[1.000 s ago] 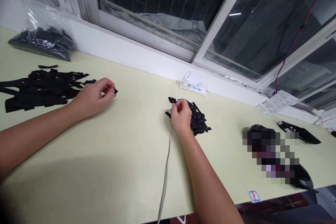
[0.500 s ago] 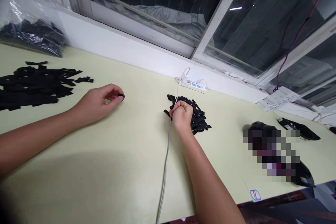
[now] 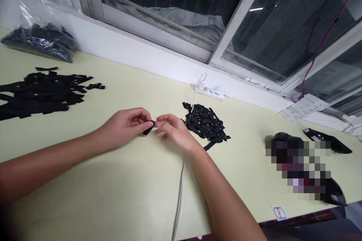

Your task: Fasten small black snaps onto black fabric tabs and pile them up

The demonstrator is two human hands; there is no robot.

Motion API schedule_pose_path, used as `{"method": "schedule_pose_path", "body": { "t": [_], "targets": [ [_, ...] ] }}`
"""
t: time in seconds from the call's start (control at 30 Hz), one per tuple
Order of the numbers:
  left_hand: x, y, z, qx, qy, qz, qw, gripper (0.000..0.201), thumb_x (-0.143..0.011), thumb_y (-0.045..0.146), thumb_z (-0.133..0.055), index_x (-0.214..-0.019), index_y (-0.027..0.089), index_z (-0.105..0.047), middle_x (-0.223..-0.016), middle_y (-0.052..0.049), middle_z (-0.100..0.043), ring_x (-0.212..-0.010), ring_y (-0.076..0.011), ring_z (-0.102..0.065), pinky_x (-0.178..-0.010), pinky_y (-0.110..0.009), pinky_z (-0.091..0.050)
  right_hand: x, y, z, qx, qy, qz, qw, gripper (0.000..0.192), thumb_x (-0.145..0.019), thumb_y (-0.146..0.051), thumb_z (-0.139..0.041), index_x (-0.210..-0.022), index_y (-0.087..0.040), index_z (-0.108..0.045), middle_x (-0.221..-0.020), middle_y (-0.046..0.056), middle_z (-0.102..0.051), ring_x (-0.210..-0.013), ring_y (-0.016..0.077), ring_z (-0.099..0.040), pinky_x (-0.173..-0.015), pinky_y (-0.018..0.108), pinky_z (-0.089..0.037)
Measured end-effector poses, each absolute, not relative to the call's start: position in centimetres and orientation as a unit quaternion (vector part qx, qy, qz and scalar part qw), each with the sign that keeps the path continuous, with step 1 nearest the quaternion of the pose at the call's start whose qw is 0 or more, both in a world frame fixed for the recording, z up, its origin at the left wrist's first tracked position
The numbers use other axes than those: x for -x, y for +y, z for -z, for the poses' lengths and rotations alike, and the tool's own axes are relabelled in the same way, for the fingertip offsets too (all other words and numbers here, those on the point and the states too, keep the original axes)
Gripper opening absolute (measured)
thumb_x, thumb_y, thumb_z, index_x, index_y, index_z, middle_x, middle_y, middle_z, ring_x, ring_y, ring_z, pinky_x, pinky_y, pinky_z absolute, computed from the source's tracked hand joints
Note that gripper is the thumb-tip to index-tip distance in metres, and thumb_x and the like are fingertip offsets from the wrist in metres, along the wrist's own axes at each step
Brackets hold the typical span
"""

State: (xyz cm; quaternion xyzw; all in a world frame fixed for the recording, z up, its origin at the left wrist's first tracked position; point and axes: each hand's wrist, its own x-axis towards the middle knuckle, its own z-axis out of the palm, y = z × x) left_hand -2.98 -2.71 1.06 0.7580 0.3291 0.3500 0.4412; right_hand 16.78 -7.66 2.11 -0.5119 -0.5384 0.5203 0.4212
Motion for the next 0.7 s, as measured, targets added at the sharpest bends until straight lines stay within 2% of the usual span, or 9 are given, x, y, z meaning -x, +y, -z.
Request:
{"method": "schedule_pose_path", "body": {
  "t": [0.03, 0.1, 0.2, 0.37, 0.43, 0.57, 0.7],
  "targets": [
    [2.9, -2.9, -1.0, -0.759, 0.325, -0.345, 0.446, 0.019, -0.086, 0.039, -0.063, -0.086, 0.019, -0.063, -0.076, -0.001, -0.067, -0.071, -0.0153, -0.061, -0.064, -0.027, -0.049, -16.4, -7.8, -2.1, 0.497, -0.554, -0.535, 0.399, 0.03, -0.075, -0.034, -0.069, -0.101, -0.021, -0.063, -0.09, 0.004, -0.07, -0.081, 0.0167, -0.065, -0.061, 0.025, -0.047],
    [2.8, -3.2, -0.9, -0.762, 0.324, -0.338, 0.447, 0.019, -0.086, 0.039, -0.063, -0.085, 0.019, -0.064, -0.075, -0.001, -0.067, -0.07, -0.0149, -0.061, -0.063, -0.026, -0.048, -16.1, -8.0, -1.9, 0.502, -0.571, -0.529, 0.377, 0.033, -0.075, -0.039, -0.073, -0.1, -0.019, -0.064, -0.085, 0.004, -0.07, -0.076, 0.0157, -0.064, -0.058, 0.024, -0.045],
    [2.9, -3.1, -0.7, -0.763, 0.326, -0.341, 0.442, 0.019, -0.087, 0.038, -0.061, -0.086, 0.019, -0.066, -0.075, -0.001, -0.067, -0.068, -0.0141, -0.06, -0.062, -0.026, -0.047, -16.1, -7.8, -1.4, 0.524, -0.564, -0.506, 0.39, 0.03, -0.074, -0.041, -0.074, -0.091, -0.018, -0.066, -0.075, 0.002, -0.067, -0.063, 0.0127, -0.058, -0.051, 0.023, -0.041],
    [3.2, -2.4, -0.3, -0.778, 0.348, -0.344, 0.393, 0.016, -0.088, 0.03, -0.058, -0.095, 0.021, -0.068, -0.09, -0.002, -0.071, -0.079, -0.0162, -0.064, -0.071, -0.029, -0.05, -16.8, -7.5, -1.2, 0.543, -0.536, -0.505, 0.403, 0.025, -0.073, -0.037, -0.074, -0.087, -0.018, -0.065, -0.065, -0.002, -0.061, -0.051, 0.0095, -0.049, -0.048, 0.024, -0.038],
    [3.4, -2.2, -0.3, -0.797, 0.347, -0.343, 0.357, 0.017, -0.088, 0.027, -0.055, -0.098, 0.021, -0.069, -0.099, -0.002, -0.071, -0.086, -0.017, -0.065, -0.077, -0.031, -0.051, -17.0, -7.5, -1.3, 0.549, -0.529, -0.511, 0.397, 0.021, -0.074, -0.035, -0.071, -0.085, -0.018, -0.064, -0.061, -0.004, -0.058, -0.048, 0.0086, -0.046, -0.049, 0.024, -0.037],
    [3.6, -2.1, -0.4, -0.828, 0.331, -0.374, 0.254, 0.024, -0.089, 0.026, -0.054, -0.111, 0.023, -0.065, -0.119, -0.004, -0.065, -0.112, -0.0217, -0.058, -0.093, -0.036, -0.049, -17.1, -7.5, -1.4, 0.549, -0.524, -0.516, 0.397, 0.017, -0.076, -0.034, -0.067, -0.083, -0.019, -0.061, -0.06, -0.005, -0.055, -0.048, 0.0085, -0.046, -0.05, 0.024, -0.035],
    [3.8, -2.3, -0.4, -0.864, 0.287, -0.355, 0.211, 0.034, -0.091, 0.03, -0.056, -0.123, 0.023, -0.06, -0.128, -0.007, -0.061, -0.122, -0.0245, -0.053, -0.103, -0.04, -0.044, -17.1, -7.4, -1.3, 0.546, -0.541, -0.507, 0.39, 0.019, -0.077, -0.036, -0.067, -0.085, -0.02, -0.062, -0.058, -0.007, -0.049, -0.048, 0.0078, -0.04, -0.048, 0.023, -0.031]
  ]
}}
